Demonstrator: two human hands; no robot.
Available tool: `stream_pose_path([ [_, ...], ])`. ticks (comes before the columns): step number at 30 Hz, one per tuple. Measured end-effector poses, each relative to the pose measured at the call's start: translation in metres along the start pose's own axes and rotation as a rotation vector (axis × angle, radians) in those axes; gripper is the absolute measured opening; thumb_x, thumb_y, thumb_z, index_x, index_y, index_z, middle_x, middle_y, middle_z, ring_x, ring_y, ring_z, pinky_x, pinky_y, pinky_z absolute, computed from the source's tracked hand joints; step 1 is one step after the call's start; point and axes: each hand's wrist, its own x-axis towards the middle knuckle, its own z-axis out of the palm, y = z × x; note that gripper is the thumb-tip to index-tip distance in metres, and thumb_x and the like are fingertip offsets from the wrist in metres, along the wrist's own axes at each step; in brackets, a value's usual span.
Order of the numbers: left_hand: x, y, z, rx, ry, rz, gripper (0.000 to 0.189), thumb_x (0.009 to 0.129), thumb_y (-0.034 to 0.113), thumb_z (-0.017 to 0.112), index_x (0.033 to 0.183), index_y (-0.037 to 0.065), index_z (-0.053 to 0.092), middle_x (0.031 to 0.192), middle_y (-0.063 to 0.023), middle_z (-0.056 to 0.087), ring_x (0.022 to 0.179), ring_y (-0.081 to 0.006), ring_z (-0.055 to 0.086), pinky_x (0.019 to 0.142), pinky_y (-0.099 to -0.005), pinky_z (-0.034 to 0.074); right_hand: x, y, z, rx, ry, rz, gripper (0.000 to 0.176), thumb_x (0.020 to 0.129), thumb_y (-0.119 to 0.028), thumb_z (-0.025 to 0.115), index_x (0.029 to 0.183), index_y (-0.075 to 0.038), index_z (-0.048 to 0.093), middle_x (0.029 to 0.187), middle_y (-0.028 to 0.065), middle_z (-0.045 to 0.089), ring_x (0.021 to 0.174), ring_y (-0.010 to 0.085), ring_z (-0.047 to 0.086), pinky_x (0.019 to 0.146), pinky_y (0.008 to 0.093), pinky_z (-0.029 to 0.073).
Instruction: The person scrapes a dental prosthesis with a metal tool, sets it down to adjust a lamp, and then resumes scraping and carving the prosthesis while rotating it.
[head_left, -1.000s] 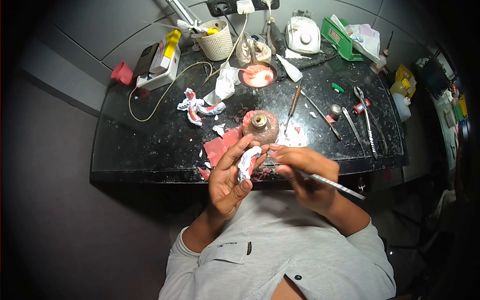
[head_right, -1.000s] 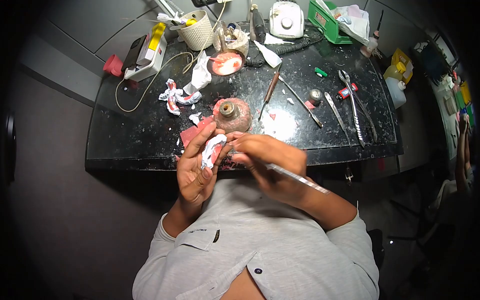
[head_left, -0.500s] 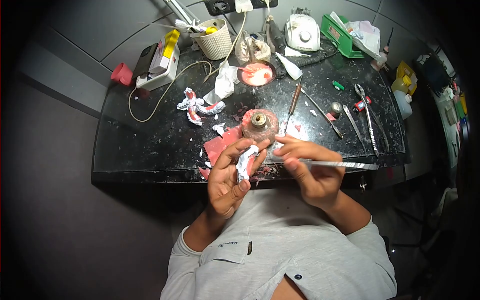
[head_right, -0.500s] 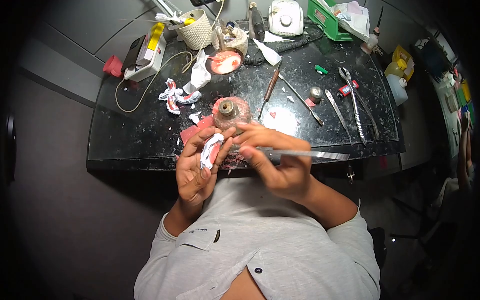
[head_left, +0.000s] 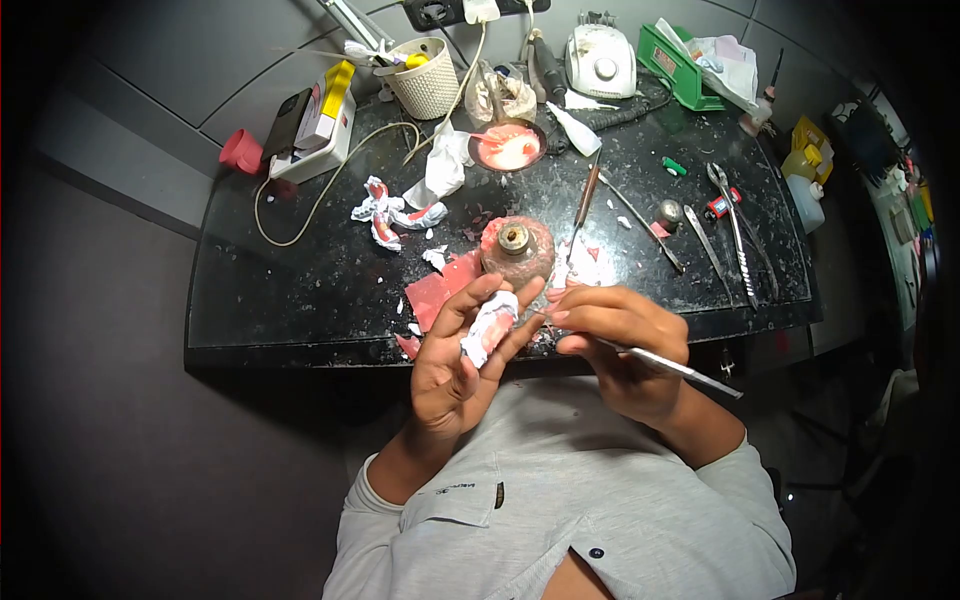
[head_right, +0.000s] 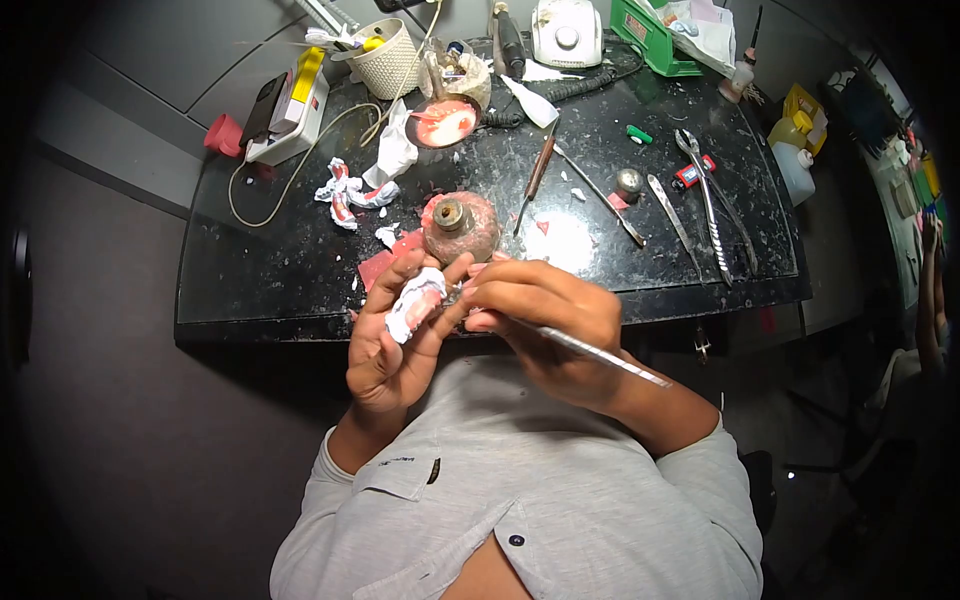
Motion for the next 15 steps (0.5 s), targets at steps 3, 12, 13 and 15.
stream_pose_path([
  [3, -0.001, -0.008, -0.007, 0.065, -0.023, 0.028, 0.081, 0.099, 0.031, 0.067, 0.156, -0.002, 0.021, 0.16, -0.0179, 0.027, 0.152, -0.0447, 0.023, 0.123, -0.0569, 0.025, -0.001, -0.004, 0.009, -0.082, -0.01, -0.002, 0.019, 0.084, -0.003, 0.079, 0.101, 0.001, 0.073, 0.098, 0.0151, 0.075, 0.095, 0.0324, 0.075, 0.087, 0.0391, 0.061],
  [12, -0.005, -0.003, 0.007, 0.126, 0.081, -0.032, 0.087, 0.093, 0.023, 0.076, 0.155, -0.002, 0.019, 0.158, -0.0185, 0.027, 0.152, -0.0352, 0.029, 0.12, -0.0399, 0.035, -0.003, 0.002, 0.017, -0.149, 0.017, -0.087, 0.021, 0.083, 0.0, 0.079, 0.103, 0.003, 0.072, 0.102, 0.0165, 0.074, 0.103, 0.0343, 0.074, 0.086, 0.0377, 0.062],
  [13, -0.005, -0.003, 0.006, 0.129, 0.095, -0.042, 0.087, 0.093, 0.022, 0.076, 0.155, -0.002, 0.019, 0.157, -0.0181, 0.027, 0.151, -0.0344, 0.03, 0.12, -0.0385, 0.035, -0.003, 0.003, 0.017, -0.156, -0.005, -0.093, 0.022, 0.083, -0.001, 0.079, 0.103, 0.003, 0.072, 0.101, 0.0164, 0.075, 0.104, 0.0347, 0.074, 0.088, 0.0388, 0.061],
  [15, -0.005, -0.004, 0.004, 0.127, 0.083, -0.038, 0.087, 0.093, 0.021, 0.076, 0.155, -0.002, 0.019, 0.157, -0.0182, 0.027, 0.151, -0.0351, 0.03, 0.12, -0.0398, 0.035, -0.002, 0.002, 0.016, -0.164, -0.026, -0.098, 0.023, 0.082, -0.002, 0.08, 0.104, 0.002, 0.072, 0.101, 0.0163, 0.075, 0.105, 0.035, 0.073, 0.089, 0.0399, 0.061],
])
